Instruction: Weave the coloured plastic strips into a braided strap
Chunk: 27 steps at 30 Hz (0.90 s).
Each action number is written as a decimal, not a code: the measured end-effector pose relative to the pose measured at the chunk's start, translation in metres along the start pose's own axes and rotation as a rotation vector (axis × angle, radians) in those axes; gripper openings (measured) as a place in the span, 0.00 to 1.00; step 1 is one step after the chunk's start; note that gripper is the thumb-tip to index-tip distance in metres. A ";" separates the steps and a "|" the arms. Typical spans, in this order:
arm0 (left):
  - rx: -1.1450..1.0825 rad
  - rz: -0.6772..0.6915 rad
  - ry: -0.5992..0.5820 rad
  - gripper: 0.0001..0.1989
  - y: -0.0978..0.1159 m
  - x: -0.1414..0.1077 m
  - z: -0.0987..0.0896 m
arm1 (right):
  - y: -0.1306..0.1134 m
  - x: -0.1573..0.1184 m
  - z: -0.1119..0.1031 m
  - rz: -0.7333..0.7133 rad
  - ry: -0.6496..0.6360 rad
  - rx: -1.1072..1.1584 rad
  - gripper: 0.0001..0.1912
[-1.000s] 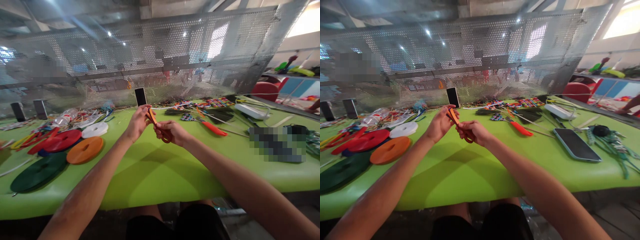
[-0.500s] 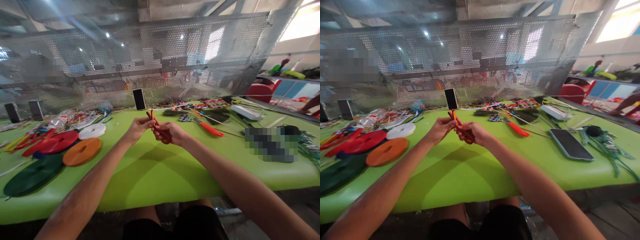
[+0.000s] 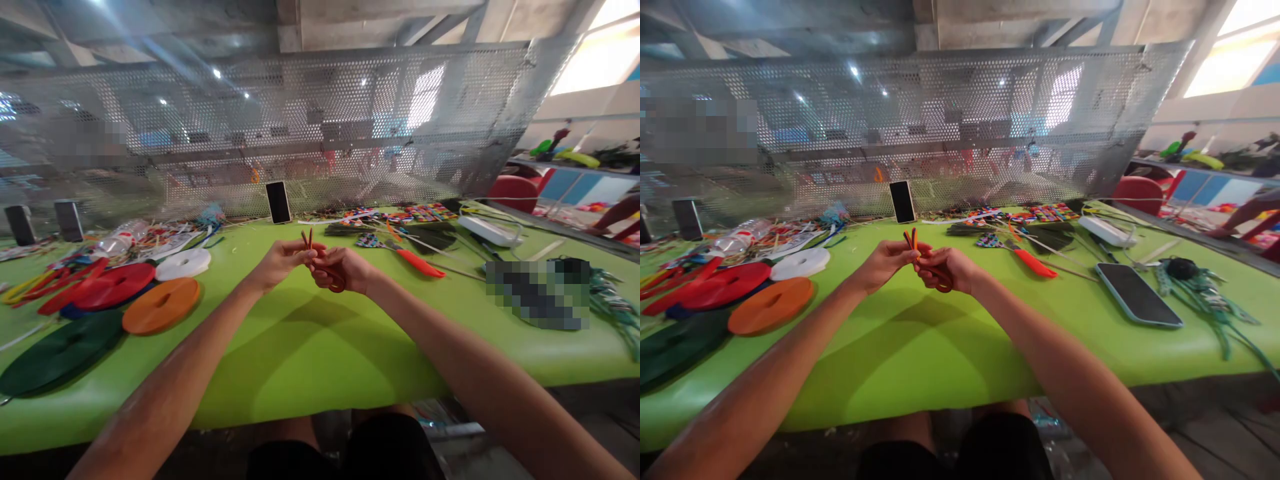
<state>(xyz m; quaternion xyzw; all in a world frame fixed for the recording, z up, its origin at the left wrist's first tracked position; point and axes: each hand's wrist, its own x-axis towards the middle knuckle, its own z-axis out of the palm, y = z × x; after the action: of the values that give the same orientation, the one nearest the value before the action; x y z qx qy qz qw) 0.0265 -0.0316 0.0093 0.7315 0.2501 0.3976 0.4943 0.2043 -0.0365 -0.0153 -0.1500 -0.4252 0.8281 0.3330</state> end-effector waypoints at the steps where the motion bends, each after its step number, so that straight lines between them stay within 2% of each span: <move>1: -0.010 -0.001 -0.002 0.16 -0.001 0.000 0.000 | 0.000 0.000 0.000 0.004 -0.006 0.000 0.06; 10: -0.046 0.021 -0.010 0.13 -0.001 -0.002 0.002 | 0.000 -0.002 -0.001 -0.007 -0.034 0.001 0.04; 18: -0.094 -0.014 0.090 0.15 -0.003 -0.002 0.006 | 0.003 -0.003 0.002 -0.082 -0.053 -0.031 0.04; 23: -0.235 -0.056 0.144 0.16 -0.001 -0.002 0.012 | 0.000 -0.001 0.001 -0.122 -0.069 -0.154 0.07; 27: -0.239 -0.043 0.223 0.17 -0.005 0.000 0.012 | 0.003 0.001 0.001 -0.183 -0.064 -0.249 0.10</move>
<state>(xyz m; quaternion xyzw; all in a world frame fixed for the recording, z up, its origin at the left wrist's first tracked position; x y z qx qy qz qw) 0.0369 -0.0360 0.0022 0.6135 0.2697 0.4925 0.5553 0.2019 -0.0372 -0.0172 -0.1241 -0.5468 0.7397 0.3722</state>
